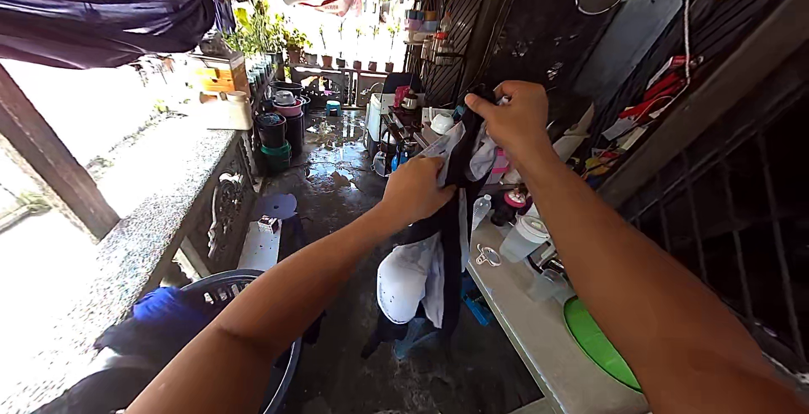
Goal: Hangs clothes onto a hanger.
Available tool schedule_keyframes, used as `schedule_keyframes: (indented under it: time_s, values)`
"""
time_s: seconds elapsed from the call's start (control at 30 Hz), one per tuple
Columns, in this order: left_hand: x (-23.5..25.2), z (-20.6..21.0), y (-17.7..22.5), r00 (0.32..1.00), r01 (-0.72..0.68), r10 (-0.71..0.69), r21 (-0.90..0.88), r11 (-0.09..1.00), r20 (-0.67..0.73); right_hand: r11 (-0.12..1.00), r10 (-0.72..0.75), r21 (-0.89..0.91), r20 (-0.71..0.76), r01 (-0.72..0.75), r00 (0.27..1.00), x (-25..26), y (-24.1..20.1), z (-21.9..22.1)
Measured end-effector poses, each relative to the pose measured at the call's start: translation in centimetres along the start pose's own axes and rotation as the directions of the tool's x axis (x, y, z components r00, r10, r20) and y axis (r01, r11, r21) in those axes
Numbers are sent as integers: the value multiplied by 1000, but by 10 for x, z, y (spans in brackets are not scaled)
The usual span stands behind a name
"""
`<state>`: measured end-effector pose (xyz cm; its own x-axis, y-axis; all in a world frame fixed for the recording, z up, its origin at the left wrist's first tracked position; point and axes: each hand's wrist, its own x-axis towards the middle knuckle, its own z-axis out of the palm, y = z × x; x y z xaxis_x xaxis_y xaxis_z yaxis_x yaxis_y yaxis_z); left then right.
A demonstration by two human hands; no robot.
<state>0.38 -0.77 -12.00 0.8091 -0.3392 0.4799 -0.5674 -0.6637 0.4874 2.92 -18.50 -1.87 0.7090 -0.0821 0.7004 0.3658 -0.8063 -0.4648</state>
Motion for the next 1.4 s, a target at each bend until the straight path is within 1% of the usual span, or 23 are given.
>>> schedule_keyframes:
  time_s: [0.07,0.13,0.2,0.23,0.27,0.3,0.37,0.43,0.47,0.53,0.6,0.67,0.77,0.83,0.87,0.93,1.0,1.03,1.13,1.2,1.23,1.33,1.4]
  values:
    - [7,-8,-17,999,-34,39,-140,990,37,998,-40,41,70,37,997,9,3,-21]
    - [13,-28,-33,995,80,-52,-353,932,87,995,-84,63,185,73,979,18,11,-49]
    - [18,-47,-45,958,288,-226,-642,711,179,995,-95,51,258,84,962,22,24,-75]
    - [20,-56,-47,935,344,-288,-736,582,209,996,-90,28,270,85,959,22,29,-85]
    - [22,-63,-47,928,348,-307,-785,512,210,996,-86,6,278,88,957,22,34,-92]
    - [24,-68,-44,941,310,-287,-800,514,180,997,-76,-4,286,81,955,20,37,-97]
    - [29,-74,-36,989,138,-126,-717,683,71,999,-30,25,277,24,961,16,41,-101]
    - [35,-82,-30,997,-75,72,-466,882,-23,990,30,126,299,-70,954,13,40,-106]
    - [39,-84,-27,990,-143,133,-374,916,-55,975,55,188,320,-120,946,10,36,-109]
    - [43,-88,-20,978,-206,188,-367,907,-86,934,77,300,360,-194,930,6,32,-114]
    - [43,-93,-14,974,-226,209,-476,850,-90,886,73,395,397,-242,915,1,30,-117]
    - [38,-93,-7,983,-179,164,-561,808,-78,849,59,456,421,-267,905,-3,28,-117]
    - [43,-79,-9,989,-101,145,-604,791,25,835,18,486,445,-258,895,-4,28,-112]
    - [48,-74,-14,974,-73,202,-712,698,98,845,-14,478,464,-237,886,4,35,-106]
    - [46,-70,-16,964,-27,228,-807,590,134,848,-22,476,470,-232,882,4,40,-101]
    - [40,-63,-20,942,124,267,-949,292,205,862,-32,452,499,-229,866,4,50,-88]
    - [35,-52,-19,918,246,306,-967,61,253,916,-41,356,540,-184,841,2,61,-73]
    - [34,-46,-18,904,282,336,-959,-6,264,951,-38,274,559,-141,828,1,65,-64]
    - [29,-26,-20,874,341,397,-936,-87,281,999,-41,30,660,27,750,6,64,-50]
    - [23,-16,-23,874,372,389,-916,-149,291,992,-99,17,739,128,666,20,58,-53]
    - [20,-12,-26,879,384,373,-905,-180,298,986,-127,22,739,165,661,32,54,-55]
    - [13,-1,-37,896,393,319,-886,-246,309,970,-170,-40,598,241,783,78,19,-64]
    - [9,3,-44,903,393,296,-879,-271,312,950,-174,-153,460,271,871,114,-18,-71]
